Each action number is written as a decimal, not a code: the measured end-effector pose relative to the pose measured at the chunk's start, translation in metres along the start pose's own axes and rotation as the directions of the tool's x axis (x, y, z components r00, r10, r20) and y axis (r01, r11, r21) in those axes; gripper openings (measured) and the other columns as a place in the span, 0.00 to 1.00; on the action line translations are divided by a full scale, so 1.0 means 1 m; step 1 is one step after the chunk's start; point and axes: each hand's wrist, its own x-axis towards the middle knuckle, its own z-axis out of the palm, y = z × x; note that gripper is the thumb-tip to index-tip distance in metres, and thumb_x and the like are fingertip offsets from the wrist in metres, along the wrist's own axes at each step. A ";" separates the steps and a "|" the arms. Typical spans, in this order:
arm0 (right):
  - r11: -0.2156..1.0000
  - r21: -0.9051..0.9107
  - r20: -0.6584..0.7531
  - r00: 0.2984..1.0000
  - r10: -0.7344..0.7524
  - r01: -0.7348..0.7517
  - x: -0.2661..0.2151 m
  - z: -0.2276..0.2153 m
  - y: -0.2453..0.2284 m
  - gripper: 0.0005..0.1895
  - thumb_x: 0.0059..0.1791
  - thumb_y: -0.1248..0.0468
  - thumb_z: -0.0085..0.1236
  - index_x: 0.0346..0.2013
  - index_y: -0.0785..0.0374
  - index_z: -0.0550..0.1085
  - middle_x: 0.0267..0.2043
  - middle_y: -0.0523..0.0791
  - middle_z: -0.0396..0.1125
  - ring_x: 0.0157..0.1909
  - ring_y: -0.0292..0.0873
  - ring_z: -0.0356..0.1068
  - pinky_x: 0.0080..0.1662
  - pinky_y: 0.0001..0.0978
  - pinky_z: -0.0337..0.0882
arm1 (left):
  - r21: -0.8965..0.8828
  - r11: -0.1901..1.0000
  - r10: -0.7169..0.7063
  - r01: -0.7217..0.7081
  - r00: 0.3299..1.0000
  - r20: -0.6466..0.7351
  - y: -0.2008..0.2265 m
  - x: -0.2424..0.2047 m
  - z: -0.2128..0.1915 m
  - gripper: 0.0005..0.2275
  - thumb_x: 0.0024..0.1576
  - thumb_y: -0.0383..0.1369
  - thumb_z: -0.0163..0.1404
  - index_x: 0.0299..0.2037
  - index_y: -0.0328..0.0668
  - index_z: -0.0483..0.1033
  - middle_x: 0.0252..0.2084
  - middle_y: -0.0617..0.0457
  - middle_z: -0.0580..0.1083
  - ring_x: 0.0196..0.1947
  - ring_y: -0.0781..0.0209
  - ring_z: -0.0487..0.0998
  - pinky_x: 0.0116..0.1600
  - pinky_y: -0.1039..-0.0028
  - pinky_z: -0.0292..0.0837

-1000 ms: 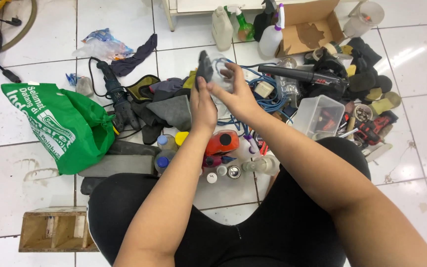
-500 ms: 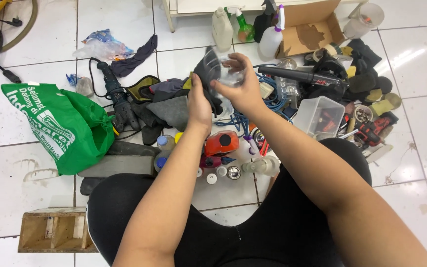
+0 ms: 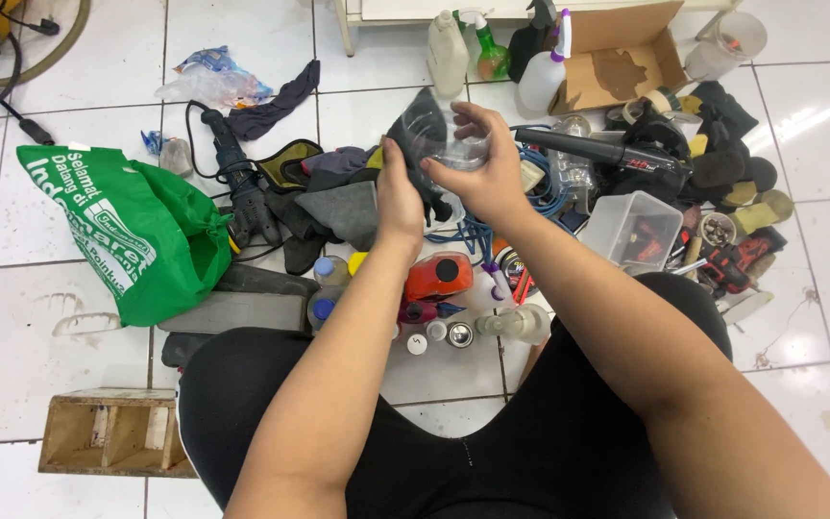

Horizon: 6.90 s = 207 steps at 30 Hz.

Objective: The person sits on a tiled floor and wipes the exterior of several small containers, including a metal can, a plastic bottle, and a plastic tub, using a dark cloth. The person handles each item individually, wiping it down before setting it aside.

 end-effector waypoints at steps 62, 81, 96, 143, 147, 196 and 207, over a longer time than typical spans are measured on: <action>0.606 -0.770 0.396 0.594 0.700 -0.201 0.006 0.162 0.118 0.42 0.46 0.45 0.66 0.69 0.53 0.59 0.71 0.53 0.52 0.71 0.59 0.52 0.63 0.63 0.64 | 0.957 0.235 -0.166 0.169 0.977 -0.132 0.069 0.065 -0.146 0.26 0.66 0.46 0.30 0.39 0.35 0.80 0.28 0.45 0.78 0.27 0.54 0.80 0.30 0.68 0.74; 0.453 -0.830 0.208 0.573 0.793 -0.326 -0.028 0.049 0.250 0.22 0.45 0.64 0.57 0.48 0.79 0.72 0.42 0.64 0.71 0.49 0.63 0.74 0.46 0.54 0.77 | 0.967 0.211 -0.206 0.145 0.973 -0.101 0.053 0.066 -0.070 0.28 0.67 0.47 0.26 0.53 0.31 0.76 0.48 0.38 0.77 0.51 0.45 0.79 0.50 0.54 0.77; 0.613 -0.294 0.020 0.636 0.771 -0.733 0.035 -0.023 0.035 0.16 0.44 0.58 0.44 0.44 0.59 0.65 0.41 0.55 0.66 0.46 0.58 0.69 0.48 0.50 0.70 | 0.367 0.926 -0.097 0.085 0.995 0.015 0.043 0.039 -0.064 0.32 0.67 0.52 0.30 0.69 0.26 0.56 0.71 0.29 0.57 0.72 0.34 0.54 0.72 0.44 0.52; 0.636 -0.447 0.188 0.629 0.754 -0.629 -0.031 0.001 -0.003 0.29 0.52 0.47 0.46 0.69 0.34 0.57 0.65 0.53 0.62 0.64 0.56 0.65 0.62 0.51 0.67 | 0.601 0.325 0.522 -0.730 0.668 0.530 -0.015 0.007 -0.003 0.24 0.69 0.40 0.35 0.75 0.46 0.52 0.77 0.42 0.51 0.74 0.31 0.51 0.73 0.40 0.44; 0.643 -0.467 0.167 0.654 0.738 -0.607 -0.015 -0.012 0.012 0.29 0.52 0.46 0.46 0.69 0.34 0.57 0.63 0.52 0.63 0.64 0.56 0.65 0.61 0.51 0.67 | 0.487 0.446 0.430 -0.751 0.657 0.619 -0.041 -0.042 0.012 0.24 0.68 0.40 0.35 0.74 0.44 0.54 0.75 0.43 0.55 0.74 0.35 0.53 0.73 0.43 0.45; 0.597 -0.641 0.061 0.743 0.667 -0.483 0.009 -0.025 0.016 0.24 0.54 0.59 0.35 0.65 0.56 0.55 0.42 0.64 0.69 0.41 0.73 0.67 0.42 0.63 0.63 | 0.460 0.850 0.208 -0.259 0.965 0.158 -0.040 -0.020 -0.011 0.23 0.63 0.51 0.31 0.51 0.42 0.72 0.37 0.52 0.74 0.38 0.59 0.74 0.46 0.68 0.67; 0.621 -0.692 0.169 0.753 0.636 -0.369 -0.003 -0.008 -0.065 0.24 0.56 0.65 0.39 0.68 0.60 0.58 0.42 0.65 0.71 0.47 0.66 0.74 0.46 0.58 0.76 | 0.101 0.995 -0.018 0.019 1.000 -0.009 0.012 -0.028 0.002 0.35 0.61 0.57 0.40 0.62 0.28 0.67 0.64 0.33 0.68 0.68 0.45 0.64 0.74 0.56 0.49</action>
